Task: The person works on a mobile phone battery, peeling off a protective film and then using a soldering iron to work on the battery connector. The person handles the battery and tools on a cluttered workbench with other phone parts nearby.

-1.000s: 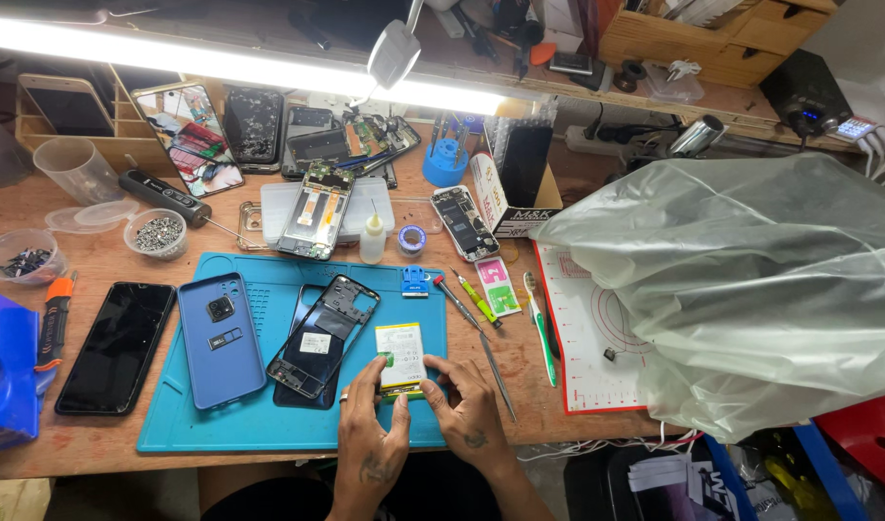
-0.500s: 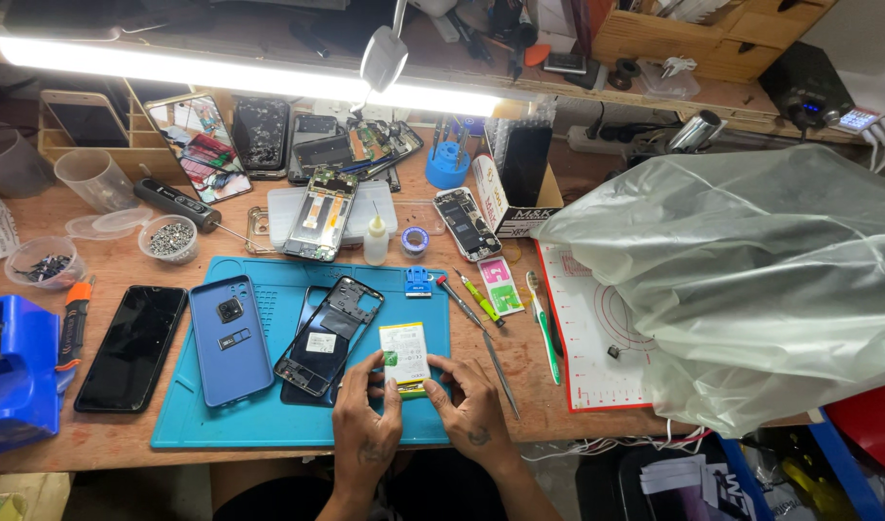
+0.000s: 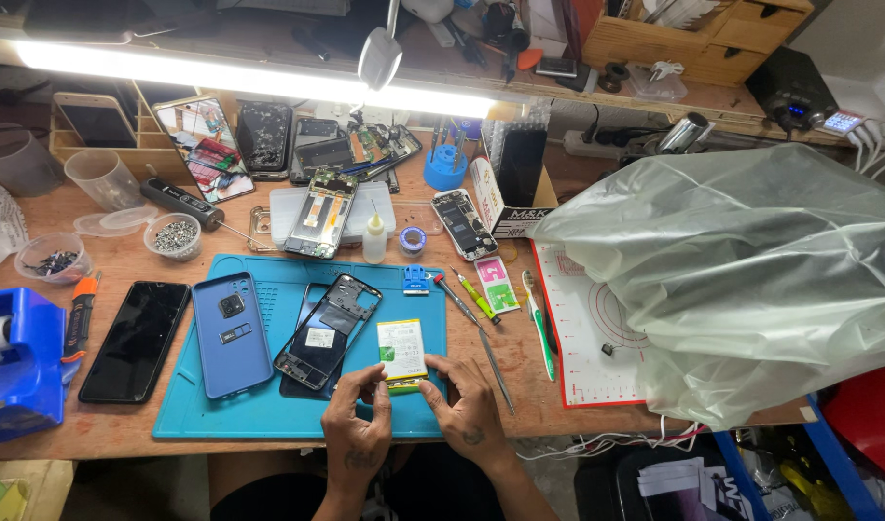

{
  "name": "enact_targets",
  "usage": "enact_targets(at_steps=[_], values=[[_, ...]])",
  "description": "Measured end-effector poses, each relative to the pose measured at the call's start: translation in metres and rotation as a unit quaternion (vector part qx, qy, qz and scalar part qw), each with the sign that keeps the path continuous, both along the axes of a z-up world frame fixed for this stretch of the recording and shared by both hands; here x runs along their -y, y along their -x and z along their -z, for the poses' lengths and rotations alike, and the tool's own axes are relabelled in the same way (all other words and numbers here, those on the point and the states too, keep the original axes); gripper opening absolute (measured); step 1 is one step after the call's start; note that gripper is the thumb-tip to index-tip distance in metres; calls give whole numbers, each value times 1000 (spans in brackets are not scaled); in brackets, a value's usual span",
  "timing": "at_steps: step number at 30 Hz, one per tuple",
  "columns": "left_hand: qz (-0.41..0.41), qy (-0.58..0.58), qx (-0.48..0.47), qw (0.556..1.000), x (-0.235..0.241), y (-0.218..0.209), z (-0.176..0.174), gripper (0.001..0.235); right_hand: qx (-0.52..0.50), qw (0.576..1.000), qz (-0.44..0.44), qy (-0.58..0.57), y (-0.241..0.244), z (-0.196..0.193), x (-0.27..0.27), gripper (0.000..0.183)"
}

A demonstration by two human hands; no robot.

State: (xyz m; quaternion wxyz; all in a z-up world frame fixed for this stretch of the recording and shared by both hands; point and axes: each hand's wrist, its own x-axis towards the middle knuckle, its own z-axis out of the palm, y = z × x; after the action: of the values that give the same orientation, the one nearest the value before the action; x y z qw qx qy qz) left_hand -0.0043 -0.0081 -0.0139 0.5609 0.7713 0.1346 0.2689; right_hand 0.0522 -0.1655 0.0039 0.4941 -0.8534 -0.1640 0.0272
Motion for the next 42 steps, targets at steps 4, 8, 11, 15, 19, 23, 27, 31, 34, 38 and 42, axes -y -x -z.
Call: enact_targets(at_steps=[4,8,11,15,19,23,27,31,34,38,42], values=[[54,93,91,990,0,7,6,9,154,983,38,-89,3,2,-1,31],[185,224,159,943,6,14,6,29,73,970,-60,-223,11,0,2,31],[252,317,162,900,16,14,2,38,-91,937,-154,-301,17,6,-1,41],[271,411,160,855,16,11,-9,41,-179,900,-159,-365,21,23,-9,47],[272,436,153,844,16,14,-15,41,-244,861,-156,-419,22,41,-5,46],[270,443,157,840,14,16,-15,40,-282,805,-170,-494,25,54,-5,41],[270,430,179,843,8,13,-13,39,-295,803,-140,-499,23,59,-10,35],[259,405,145,865,1,10,-10,37,-278,823,-103,-484,19,60,-13,30],[254,377,136,880,-3,9,-3,34,-237,861,-75,-443,17,59,-13,23],[198,326,129,915,-13,1,10,27,-117,924,-26,-364,3,52,-2,13],[131,220,120,959,-25,-11,19,25,-92,926,34,-365,-19,48,18,16]])
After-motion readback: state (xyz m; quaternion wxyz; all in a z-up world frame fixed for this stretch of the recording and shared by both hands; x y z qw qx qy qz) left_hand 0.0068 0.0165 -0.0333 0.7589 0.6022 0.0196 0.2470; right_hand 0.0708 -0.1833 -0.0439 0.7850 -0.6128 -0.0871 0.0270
